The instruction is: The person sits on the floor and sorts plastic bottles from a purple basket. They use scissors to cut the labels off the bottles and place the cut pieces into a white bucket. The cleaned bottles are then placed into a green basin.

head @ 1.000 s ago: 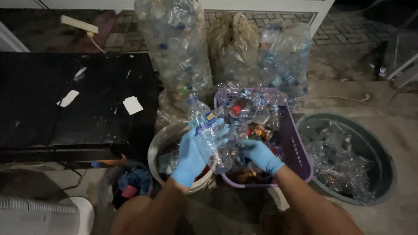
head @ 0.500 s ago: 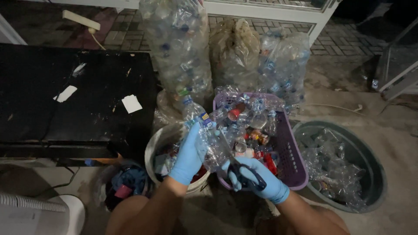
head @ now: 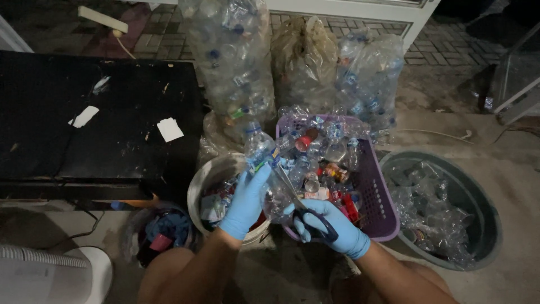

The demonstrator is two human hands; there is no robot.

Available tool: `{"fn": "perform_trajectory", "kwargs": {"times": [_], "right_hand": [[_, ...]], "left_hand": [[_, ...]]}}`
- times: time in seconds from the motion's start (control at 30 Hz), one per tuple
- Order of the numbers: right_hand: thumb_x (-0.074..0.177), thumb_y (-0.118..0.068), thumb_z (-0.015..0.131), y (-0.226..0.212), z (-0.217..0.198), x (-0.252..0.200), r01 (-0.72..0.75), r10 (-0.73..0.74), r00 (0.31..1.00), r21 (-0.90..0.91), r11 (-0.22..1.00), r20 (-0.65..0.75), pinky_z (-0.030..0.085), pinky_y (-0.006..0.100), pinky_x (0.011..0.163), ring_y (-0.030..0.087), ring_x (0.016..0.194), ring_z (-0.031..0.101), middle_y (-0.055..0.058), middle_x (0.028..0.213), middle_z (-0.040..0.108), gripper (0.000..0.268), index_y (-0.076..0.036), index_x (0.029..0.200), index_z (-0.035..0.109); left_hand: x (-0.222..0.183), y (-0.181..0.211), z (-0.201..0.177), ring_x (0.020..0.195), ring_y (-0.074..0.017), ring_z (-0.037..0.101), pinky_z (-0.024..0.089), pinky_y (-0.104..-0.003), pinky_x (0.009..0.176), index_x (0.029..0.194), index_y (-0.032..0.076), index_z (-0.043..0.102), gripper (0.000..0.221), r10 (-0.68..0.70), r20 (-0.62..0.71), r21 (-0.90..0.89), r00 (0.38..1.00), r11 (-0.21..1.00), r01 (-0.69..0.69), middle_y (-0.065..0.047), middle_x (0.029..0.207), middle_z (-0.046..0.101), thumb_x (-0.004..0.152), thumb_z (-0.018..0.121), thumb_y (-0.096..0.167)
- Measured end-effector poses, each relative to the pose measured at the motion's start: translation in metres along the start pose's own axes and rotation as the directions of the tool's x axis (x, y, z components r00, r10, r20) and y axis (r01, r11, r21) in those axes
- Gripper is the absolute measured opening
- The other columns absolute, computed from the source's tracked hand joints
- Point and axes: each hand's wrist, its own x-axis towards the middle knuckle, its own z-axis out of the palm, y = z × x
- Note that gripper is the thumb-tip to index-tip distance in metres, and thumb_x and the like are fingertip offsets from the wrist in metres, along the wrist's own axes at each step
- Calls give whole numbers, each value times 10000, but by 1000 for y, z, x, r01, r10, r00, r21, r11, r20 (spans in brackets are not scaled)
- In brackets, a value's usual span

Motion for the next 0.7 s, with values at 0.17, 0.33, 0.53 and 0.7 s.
{"fn": "perform_trajectory", "kwargs": {"times": [0.17,0.33,0.53,0.7], "right_hand": [[963,-260,629,3,2,3,7,-7,1000,19,1000,3,477,243,567,132,581,576,61,706,665,380,50,1172,704],[957,-200,634,4,4,2,1,-1,1000,73,997,4,487,261,616,144,583,573,71,700,657,361,61,1200,686],[976,-191,618,8,-2,3,7,-8,1000,15,1000,26,479,247,575,135,574,585,64,712,667,344,42,1221,685],[968,-160,623,6,0,2,1,-1,1000,1,1000,7,476,232,551,131,563,588,72,707,676,327,59,1201,689]], "left_hand": [[-1,3,0,1178,-267,629,489,-452,1081,1305,35,597,415,3,63,51,998,999,-6,-141,1271,663,947,599,245],[-2,1,0,1143,-233,622,484,-407,1081,1294,13,611,406,43,71,118,997,992,-51,-115,1230,661,956,603,236],[0,0,-1,1188,-269,639,488,-436,1101,1330,4,597,454,16,88,115,996,993,-26,-157,1308,664,944,590,245],[-5,5,7,1199,-254,614,459,-401,1092,1352,-18,588,483,45,69,26,997,999,-47,-158,1331,658,924,616,205]]}}
